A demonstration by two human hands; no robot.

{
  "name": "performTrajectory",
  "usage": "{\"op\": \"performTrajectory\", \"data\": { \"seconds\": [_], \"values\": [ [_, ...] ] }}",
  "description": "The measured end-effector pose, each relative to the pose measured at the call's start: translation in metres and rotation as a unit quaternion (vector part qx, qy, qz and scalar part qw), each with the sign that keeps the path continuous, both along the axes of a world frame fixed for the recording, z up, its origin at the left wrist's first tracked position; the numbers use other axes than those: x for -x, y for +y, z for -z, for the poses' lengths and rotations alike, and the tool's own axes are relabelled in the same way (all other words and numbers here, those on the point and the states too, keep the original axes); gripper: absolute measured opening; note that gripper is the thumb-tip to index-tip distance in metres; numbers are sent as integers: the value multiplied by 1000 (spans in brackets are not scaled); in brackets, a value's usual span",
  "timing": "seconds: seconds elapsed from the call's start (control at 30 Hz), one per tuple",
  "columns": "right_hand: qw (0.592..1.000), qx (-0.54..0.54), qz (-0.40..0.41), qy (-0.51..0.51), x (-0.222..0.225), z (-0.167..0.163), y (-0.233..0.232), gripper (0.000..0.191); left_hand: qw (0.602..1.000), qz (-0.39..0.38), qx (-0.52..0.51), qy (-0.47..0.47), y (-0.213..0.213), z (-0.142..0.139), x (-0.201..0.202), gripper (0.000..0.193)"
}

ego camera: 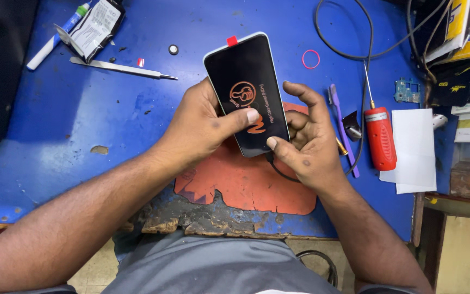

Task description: The person works on a smartphone at a repair bench: they open the device, disconnect the battery, apply adhesive from a glue bottle, press a new back cover onto the phone body, then plug in a charging cable and hold the phone while it powers on. They handle the phone, its back cover, and small internal components throughout.

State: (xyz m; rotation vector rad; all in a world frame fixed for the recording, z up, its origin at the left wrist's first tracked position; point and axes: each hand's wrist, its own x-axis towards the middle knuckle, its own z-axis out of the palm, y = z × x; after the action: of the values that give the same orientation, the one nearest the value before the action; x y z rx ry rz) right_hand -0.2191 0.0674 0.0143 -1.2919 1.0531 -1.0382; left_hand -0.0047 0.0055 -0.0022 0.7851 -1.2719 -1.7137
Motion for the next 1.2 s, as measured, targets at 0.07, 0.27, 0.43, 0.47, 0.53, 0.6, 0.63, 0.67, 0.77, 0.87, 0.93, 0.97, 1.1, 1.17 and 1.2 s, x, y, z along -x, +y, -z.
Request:
{"op": "performTrajectory", "data": {
  "seconds": [0.07,0.27,0.43,0.47,0.53,0.6,0.63,0.67,0.77,0.87,0.93,0.97,1.1,1.17,1.2],
  "values": [
    [1000,-16,-6,-17,2,0,-1,74,1000,-17,5,14,-1,-2,-2,31],
    [991,-122,-4,63,6,10,-3,24,996,-63,-2,69,-4,-4,-10,28],
    [988,-136,17,72,9,16,-3,15,995,-56,-40,71,-4,-2,-8,24],
    [988,-137,16,67,9,16,-3,15,995,-57,-47,72,-5,-2,-8,23],
    [987,-142,18,67,10,16,-2,15,994,-59,-61,75,-6,-1,-9,24],
    [985,-149,23,79,9,15,-2,15,995,-52,-25,76,-5,-1,-8,25],
    [986,-148,23,77,8,15,-3,15,996,-48,-8,77,-5,-1,-8,26],
    [986,-148,23,75,8,14,-3,15,997,-49,8,65,-4,-1,-8,28],
    [987,-147,20,67,8,14,-3,15,997,-53,37,39,-4,-1,-8,32],
    [988,-133,8,83,8,14,-3,16,997,-59,27,41,-4,-2,-9,32],
    [988,-123,0,95,8,14,-2,18,997,-62,23,46,-5,-3,-10,32],
    [988,-120,-3,97,8,13,-2,18,997,-62,27,44,-4,-3,-10,32],
    [988,-108,-3,110,4,7,-3,24,996,-62,19,60,-4,-2,-9,32],
    [996,-32,19,77,-1,4,-3,49,995,-60,1,76,-3,-2,-8,31],
    [998,7,29,61,-4,3,-2,67,995,-60,-8,82,-2,-1,-6,31]
  ]
}}
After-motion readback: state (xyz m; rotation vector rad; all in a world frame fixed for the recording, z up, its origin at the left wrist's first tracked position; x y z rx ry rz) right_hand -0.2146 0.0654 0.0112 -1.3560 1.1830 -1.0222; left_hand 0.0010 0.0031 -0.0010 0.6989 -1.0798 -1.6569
